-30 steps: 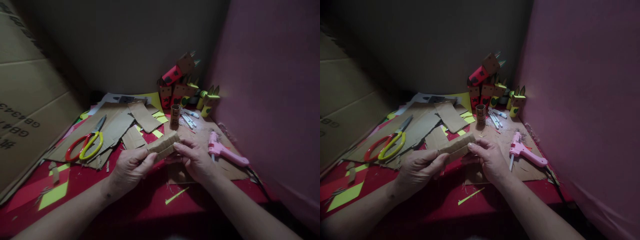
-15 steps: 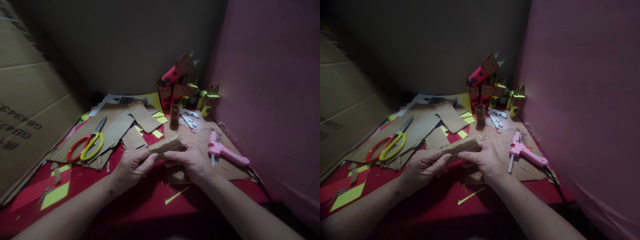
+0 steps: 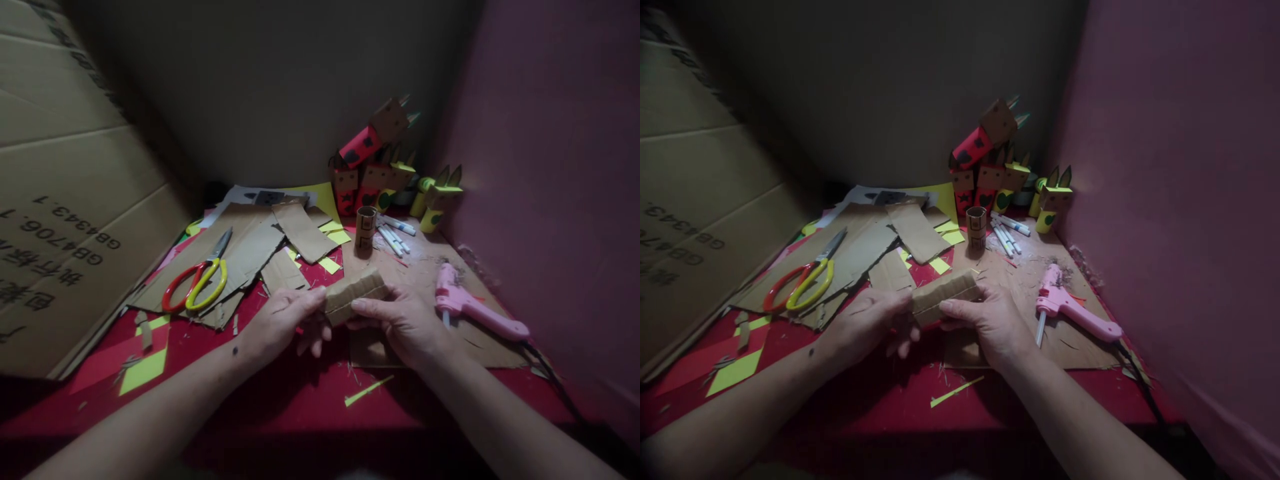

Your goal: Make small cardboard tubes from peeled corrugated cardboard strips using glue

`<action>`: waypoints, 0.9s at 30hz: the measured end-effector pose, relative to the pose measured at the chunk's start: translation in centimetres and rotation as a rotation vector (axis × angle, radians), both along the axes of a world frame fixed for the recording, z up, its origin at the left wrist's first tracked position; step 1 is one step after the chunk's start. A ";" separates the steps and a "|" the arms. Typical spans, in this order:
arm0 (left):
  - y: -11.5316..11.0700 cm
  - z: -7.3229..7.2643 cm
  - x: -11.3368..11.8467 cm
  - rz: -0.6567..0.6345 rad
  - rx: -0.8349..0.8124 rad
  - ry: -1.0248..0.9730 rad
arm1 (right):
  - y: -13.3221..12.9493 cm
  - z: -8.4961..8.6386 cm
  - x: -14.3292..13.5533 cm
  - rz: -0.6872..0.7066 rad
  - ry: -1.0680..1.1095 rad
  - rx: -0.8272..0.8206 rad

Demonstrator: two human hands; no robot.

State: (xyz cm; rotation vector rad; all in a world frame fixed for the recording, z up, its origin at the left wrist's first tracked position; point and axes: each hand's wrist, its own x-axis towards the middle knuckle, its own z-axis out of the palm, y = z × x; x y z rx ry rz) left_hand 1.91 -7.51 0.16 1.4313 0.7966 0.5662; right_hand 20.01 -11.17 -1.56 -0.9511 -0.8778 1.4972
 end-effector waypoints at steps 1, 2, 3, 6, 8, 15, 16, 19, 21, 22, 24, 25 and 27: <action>0.0 0.1 0.0 0.006 0.022 0.027 | 0.0 -0.1 0.0 0.000 -0.003 0.007; -0.1 0.1 0.1 0.020 0.052 0.058 | 0.0 -0.1 -0.1 0.002 -0.006 0.015; -0.2 0.1 0.1 0.036 0.083 0.081 | 0.0 -0.2 -0.1 0.006 -0.006 0.021; -0.4 0.0 0.1 0.063 0.140 0.097 | 0.0 -0.1 -0.2 0.016 0.016 0.020; -0.4 -0.3 0.0 0.061 0.160 0.100 | -0.1 -0.1 -0.3 0.007 0.032 0.004; -0.3 -0.6 -0.1 0.028 0.182 0.122 | -0.3 -0.1 -0.4 -0.006 0.088 0.016; -0.3 -0.5 0.0 0.023 0.180 0.120 | -0.3 0.0 -0.4 -0.012 0.080 0.036; -0.2 -0.1 0.0 0.020 0.186 0.119 | -0.5 0.5 -0.4 -0.075 -0.014 0.099; -0.2 0.1 -0.1 0.008 0.207 0.117 | -0.7 1.1 -0.5 -0.122 -0.109 0.147; -0.1 0.1 -0.2 -0.004 0.216 0.107 | -0.8 1.5 -0.6 -0.143 -0.158 0.177; 0.0 0.0 -0.4 -0.033 0.224 0.062 | -1.0 2.1 -0.7 -0.180 -0.250 0.247; 0.2 -0.2 -0.6 -0.048 0.218 0.037 | -1.2 2.3 -0.8 -0.200 -0.291 0.282; 0.4 -0.6 -0.8 -0.071 0.191 -0.026 | -1.4 2.6 -1.0 -0.254 -0.361 0.356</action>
